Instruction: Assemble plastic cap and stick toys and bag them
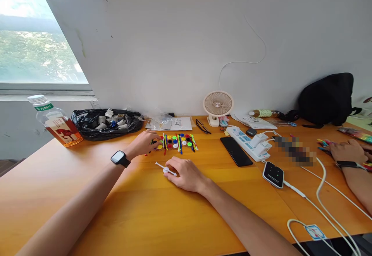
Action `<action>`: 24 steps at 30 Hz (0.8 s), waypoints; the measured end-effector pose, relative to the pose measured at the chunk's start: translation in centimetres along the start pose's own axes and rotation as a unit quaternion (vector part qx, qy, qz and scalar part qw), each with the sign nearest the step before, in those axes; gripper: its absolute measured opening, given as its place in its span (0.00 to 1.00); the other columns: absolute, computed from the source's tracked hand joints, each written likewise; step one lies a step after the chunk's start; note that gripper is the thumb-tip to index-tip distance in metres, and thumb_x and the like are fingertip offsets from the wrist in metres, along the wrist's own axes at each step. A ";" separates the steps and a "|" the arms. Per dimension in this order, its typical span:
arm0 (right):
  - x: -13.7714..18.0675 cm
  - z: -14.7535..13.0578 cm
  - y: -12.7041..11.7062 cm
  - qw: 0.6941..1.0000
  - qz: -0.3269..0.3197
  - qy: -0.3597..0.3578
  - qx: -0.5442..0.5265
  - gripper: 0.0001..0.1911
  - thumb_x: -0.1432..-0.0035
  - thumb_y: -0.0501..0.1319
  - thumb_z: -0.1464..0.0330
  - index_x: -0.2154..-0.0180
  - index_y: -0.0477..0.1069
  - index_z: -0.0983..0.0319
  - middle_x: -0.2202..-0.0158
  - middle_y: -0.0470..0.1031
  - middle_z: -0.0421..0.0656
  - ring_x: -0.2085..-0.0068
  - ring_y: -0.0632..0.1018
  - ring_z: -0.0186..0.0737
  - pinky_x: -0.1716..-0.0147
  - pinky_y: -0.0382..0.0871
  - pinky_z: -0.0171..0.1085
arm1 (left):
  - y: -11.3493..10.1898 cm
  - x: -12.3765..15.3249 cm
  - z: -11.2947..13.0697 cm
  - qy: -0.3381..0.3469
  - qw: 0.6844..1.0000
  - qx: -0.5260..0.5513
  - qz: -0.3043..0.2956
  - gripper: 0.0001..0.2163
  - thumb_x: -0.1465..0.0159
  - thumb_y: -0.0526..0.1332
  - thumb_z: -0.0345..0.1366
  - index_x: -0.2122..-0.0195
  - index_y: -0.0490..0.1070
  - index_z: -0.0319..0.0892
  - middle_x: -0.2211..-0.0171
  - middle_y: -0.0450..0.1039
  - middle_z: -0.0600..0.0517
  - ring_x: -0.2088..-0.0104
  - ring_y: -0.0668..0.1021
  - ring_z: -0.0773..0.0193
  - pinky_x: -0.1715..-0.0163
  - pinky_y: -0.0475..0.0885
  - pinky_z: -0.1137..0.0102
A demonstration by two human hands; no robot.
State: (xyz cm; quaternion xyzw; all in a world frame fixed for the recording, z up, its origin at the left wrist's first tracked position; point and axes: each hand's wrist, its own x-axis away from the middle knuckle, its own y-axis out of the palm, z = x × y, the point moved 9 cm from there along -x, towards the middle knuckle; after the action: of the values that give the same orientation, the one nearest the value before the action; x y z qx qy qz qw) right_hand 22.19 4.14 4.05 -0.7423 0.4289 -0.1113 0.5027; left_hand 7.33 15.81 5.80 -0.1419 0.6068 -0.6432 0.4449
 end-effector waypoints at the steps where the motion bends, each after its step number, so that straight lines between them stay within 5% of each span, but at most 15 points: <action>1: 0.0 -0.1 -0.1 1.000 0.009 -0.003 -0.001 0.07 0.32 0.64 0.64 0.53 0.73 0.57 0.60 0.78 0.40 0.63 0.77 0.39 0.61 0.68 0.36 | -0.4 0.0 -0.1 0.002 1.000 -0.001 0.008 0.13 0.29 0.61 0.40 0.52 0.83 0.44 0.55 0.83 0.45 0.53 0.79 0.51 0.51 0.71 0.64; 6: 0.1 -1.6 -0.7 0.997 0.041 -0.066 -0.022 0.13 0.33 0.66 0.66 0.48 0.73 0.57 0.49 0.77 0.46 0.50 0.77 0.45 0.48 0.71 0.42 | -4.0 0.5 -3.4 -0.051 0.997 0.010 0.057 0.17 0.26 0.53 0.43 0.49 0.80 0.43 0.55 0.83 0.46 0.54 0.80 0.53 0.54 0.70 0.66; 13: 0.2 -2.1 0.2 0.994 0.007 -0.113 -0.010 0.06 0.30 0.61 0.71 0.55 0.77 0.58 0.51 0.78 0.46 0.49 0.77 0.45 0.47 0.71 0.43 | -4.4 3.3 -10.8 -0.151 0.987 0.033 -0.050 0.15 0.34 0.59 0.46 0.58 0.83 0.43 0.64 0.83 0.48 0.65 0.80 0.57 0.65 0.70 0.70; 24: -0.3 1.4 -1.8 0.993 0.080 -0.038 0.080 0.02 0.32 0.64 0.70 0.60 0.75 0.59 0.56 0.79 0.46 0.52 0.77 0.47 0.49 0.71 0.47 | -2.0 3.5 -10.0 -0.137 0.974 0.088 -0.155 0.12 0.43 0.68 0.44 0.64 0.87 0.46 0.67 0.84 0.50 0.68 0.80 0.61 0.70 0.68 0.73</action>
State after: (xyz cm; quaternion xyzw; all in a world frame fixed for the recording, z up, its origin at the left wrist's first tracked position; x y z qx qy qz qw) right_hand 23.81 5.47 4.95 -0.6664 0.4573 -0.0759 0.5840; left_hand -2.67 19.53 4.16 -0.2812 0.4520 -0.7295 0.4294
